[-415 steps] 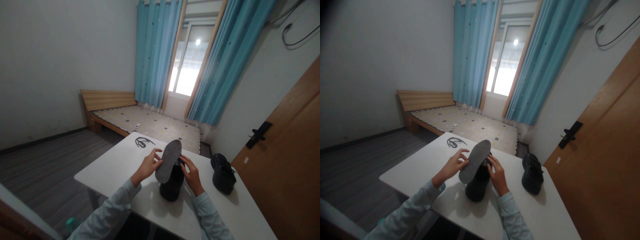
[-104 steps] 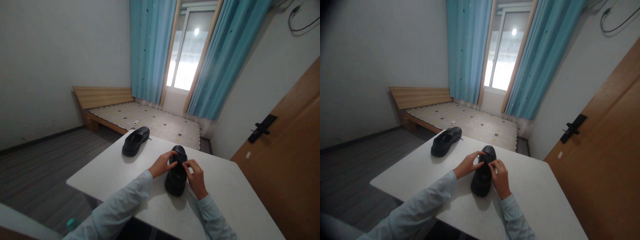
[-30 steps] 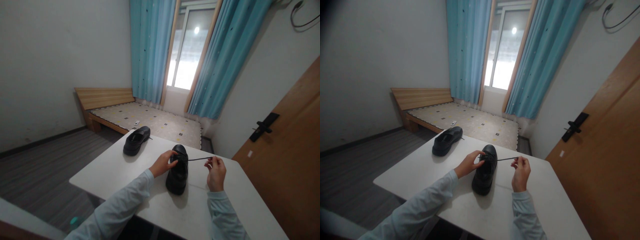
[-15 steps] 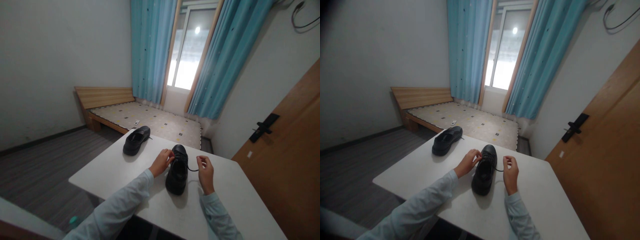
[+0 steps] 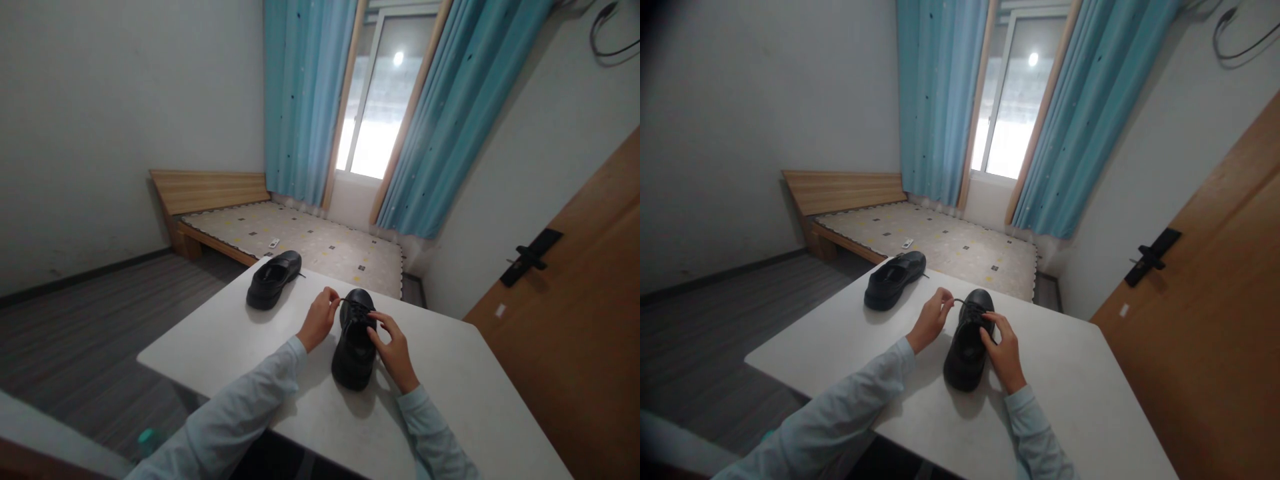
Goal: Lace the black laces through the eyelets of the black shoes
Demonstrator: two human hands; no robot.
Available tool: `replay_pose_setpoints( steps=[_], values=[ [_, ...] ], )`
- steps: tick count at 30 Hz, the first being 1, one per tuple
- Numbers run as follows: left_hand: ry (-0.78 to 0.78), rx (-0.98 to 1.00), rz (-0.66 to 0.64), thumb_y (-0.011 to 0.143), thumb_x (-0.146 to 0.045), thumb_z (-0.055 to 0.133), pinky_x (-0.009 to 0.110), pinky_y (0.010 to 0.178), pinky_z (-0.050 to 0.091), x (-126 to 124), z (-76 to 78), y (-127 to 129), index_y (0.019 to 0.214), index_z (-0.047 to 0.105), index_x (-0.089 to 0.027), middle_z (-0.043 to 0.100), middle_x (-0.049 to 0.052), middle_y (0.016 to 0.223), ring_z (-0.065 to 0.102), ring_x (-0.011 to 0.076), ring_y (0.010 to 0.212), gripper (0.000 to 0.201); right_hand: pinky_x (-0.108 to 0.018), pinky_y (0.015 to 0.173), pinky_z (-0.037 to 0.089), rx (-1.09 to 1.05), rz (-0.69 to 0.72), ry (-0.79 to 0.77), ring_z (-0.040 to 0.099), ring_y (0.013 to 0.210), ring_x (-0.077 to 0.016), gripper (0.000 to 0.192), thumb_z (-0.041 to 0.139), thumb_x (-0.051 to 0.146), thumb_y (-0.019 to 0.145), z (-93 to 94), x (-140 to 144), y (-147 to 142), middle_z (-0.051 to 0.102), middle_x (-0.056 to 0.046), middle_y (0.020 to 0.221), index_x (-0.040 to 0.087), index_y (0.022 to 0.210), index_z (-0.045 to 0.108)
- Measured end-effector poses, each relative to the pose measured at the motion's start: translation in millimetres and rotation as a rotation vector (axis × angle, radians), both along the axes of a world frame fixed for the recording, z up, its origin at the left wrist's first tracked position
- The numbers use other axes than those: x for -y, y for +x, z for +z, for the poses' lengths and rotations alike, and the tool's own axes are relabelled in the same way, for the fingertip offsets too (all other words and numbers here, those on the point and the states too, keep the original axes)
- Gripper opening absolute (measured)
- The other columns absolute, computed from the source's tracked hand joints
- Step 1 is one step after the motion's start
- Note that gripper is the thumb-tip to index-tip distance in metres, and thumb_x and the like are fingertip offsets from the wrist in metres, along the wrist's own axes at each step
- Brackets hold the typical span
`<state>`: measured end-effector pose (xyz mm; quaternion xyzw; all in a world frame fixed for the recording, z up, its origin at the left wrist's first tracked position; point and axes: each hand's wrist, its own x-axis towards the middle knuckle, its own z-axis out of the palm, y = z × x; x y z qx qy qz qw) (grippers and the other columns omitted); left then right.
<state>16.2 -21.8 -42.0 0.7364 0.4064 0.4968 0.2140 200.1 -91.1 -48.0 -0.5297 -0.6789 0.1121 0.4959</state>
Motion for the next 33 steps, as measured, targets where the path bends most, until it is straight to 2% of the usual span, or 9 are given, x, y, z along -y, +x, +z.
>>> replay_pose_setpoints(
  steps=[9,12,15,20,23,28,33],
  values=[
    [0.096,0.163,0.322,0.089,-0.028,0.039,0.035,0.08,0.042,-4.6,6.9,-9.3,0.085,0.044,-0.018,0.051,0.005,0.084,0.05,0.019,0.084,0.012,-0.043,0.089,0.044,-0.002,0.01,-0.003,0.052,0.11,-0.0246,0.025,0.053,0.029,0.082,0.3,0.4,0.3,0.06,-0.009,0.113,0.022,0.106,0.06],
    [0.158,0.165,0.354,0.088,-0.027,0.042,0.037,0.084,0.04,-3.0,8.7,-10.0,0.087,0.044,-0.018,0.051,0.005,0.087,0.049,0.0194,0.087,0.01,-0.043,0.089,0.044,-0.007,0.011,0.0,0.052,0.11,-0.0244,0.026,0.052,0.028,0.082,-0.1,0.0,0.2,0.06,-0.009,0.114,0.023,0.106,0.06],
    [0.185,0.139,0.275,0.086,-0.027,0.046,0.036,0.084,0.041,0.8,11.5,-9.1,0.09,0.047,-0.017,0.052,0.006,0.088,0.05,0.0192,0.088,0.011,-0.044,0.09,0.043,-0.007,0.01,-0.003,0.052,0.11,-0.0244,0.026,0.052,0.028,0.082,0.2,0.2,-0.4,0.06,-0.009,0.114,0.023,0.106,0.06],
    [0.196,0.018,-0.021,0.083,-0.029,0.054,0.033,0.086,0.041,9.8,14.0,-3.7,0.091,0.056,-0.02,0.06,0.004,0.093,0.055,0.018,0.093,0.013,-0.045,0.091,0.042,0.0,0.01,-0.014,0.051,0.111,-0.0241,0.028,0.051,0.027,0.083,0.7,0.8,-1.3,0.059,-0.008,0.116,0.024,0.109,0.059],
    [0.198,-0.052,-0.135,0.078,-0.035,0.063,0.034,0.089,0.04,12.2,9.9,3.3,0.088,0.061,-0.022,0.066,0.002,0.093,0.057,0.0185,0.095,0.016,-0.044,0.091,0.043,-0.005,0.013,-0.01,0.051,0.111,-0.0241,0.029,0.05,0.026,0.083,-0.2,0.2,-1.2,0.058,-0.008,0.117,0.024,0.111,0.058],
    [0.193,-0.108,-0.2,0.07,-0.038,0.07,0.035,0.088,0.039,10.4,1.6,14.6,0.088,0.063,-0.022,0.068,0.003,0.094,0.059,0.0192,0.092,0.025,-0.044,0.09,0.043,0.009,0.015,0.013,0.052,0.109,-0.0242,0.03,0.049,0.023,0.082,-0.4,-1.4,-1.6,0.059,-0.008,0.114,0.023,0.11,0.059],
    [0.134,-0.125,-0.217,0.071,-0.04,0.069,0.035,0.087,0.039,10.0,3.4,15.5,0.092,0.061,-0.022,0.067,0.004,0.094,0.059,0.0199,0.092,0.029,-0.044,0.092,0.042,0.046,0.024,0.017,0.053,0.107,-0.0239,0.031,0.049,0.021,0.082,1.0,-1.6,-2.2,0.06,-0.008,0.112,0.024,0.112,0.058]
  ],
)
